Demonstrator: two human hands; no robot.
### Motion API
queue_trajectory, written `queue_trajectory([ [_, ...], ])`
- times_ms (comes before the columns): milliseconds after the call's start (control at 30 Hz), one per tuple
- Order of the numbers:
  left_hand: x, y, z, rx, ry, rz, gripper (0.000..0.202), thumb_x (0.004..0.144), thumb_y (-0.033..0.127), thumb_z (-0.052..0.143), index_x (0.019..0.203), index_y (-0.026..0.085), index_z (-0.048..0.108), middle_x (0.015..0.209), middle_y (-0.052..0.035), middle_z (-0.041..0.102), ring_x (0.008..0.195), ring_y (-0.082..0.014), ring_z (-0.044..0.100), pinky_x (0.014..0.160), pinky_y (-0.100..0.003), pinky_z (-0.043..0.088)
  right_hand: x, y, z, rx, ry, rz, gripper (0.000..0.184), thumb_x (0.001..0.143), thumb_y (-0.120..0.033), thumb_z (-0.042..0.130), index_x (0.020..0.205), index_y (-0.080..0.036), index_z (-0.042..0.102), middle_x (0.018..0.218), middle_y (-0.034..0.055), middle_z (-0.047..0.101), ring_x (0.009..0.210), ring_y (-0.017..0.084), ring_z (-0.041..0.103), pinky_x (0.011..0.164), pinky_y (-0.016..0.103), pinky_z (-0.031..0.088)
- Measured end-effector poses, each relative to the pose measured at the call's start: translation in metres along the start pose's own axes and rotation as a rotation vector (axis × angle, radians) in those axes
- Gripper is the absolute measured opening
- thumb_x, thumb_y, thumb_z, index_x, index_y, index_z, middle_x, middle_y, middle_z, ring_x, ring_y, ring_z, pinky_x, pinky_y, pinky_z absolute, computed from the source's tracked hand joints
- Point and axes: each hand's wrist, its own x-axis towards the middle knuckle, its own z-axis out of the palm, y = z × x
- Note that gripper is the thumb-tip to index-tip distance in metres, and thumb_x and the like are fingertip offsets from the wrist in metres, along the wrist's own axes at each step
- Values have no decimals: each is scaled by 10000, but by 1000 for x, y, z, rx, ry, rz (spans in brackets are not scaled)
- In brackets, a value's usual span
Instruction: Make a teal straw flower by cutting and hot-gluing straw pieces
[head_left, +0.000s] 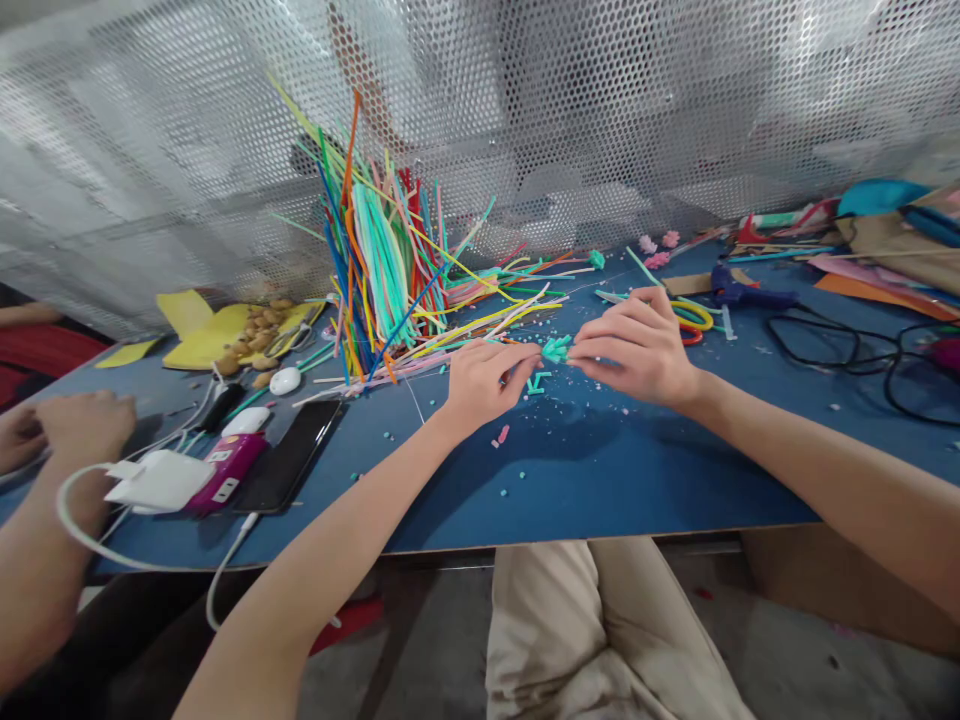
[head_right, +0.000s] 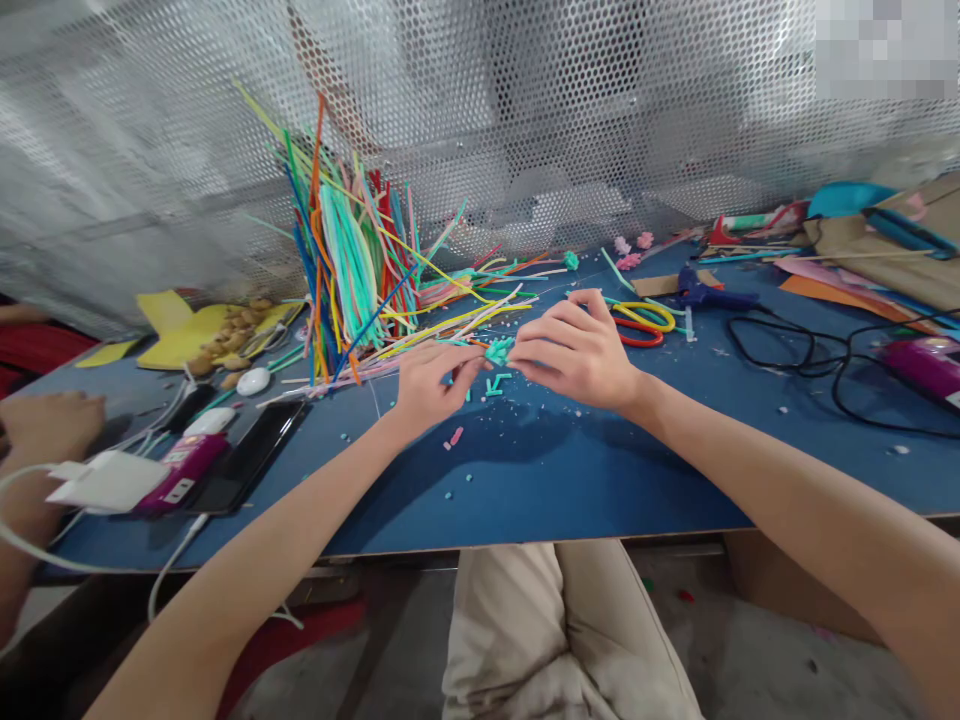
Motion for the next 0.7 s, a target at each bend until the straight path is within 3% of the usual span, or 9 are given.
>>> queue_trajectory([
  [167,1,-3,-1,11,-28,-55,261,997,361,541,989,218,758,786,-14,777,600,-119,657,694,-269,487,0,6,4,83,-6,82,276,877,-447,706,1061,-244,671,994,31,748,881,206,663,807,382,454],
  [367,-1,-9,-3,4,-48,-119,279,1006,363,517,956,199,737,704,-4,737,562,-107,615,617,-238,448,-3,14,10,77,-50,81,79,926,-282,639,956,-238,698,870,2,756,785,174,660,749,334,497],
  [700,-1,-8,0,35,-65,-111,257,993,386,559,1077,218,734,879,-6,780,578,-88,616,609,-228,447,-4,13,11,82,-51,93,92,935,-298,651,944,-245,726,887,-9,773,797,168,672,747,331,517],
])
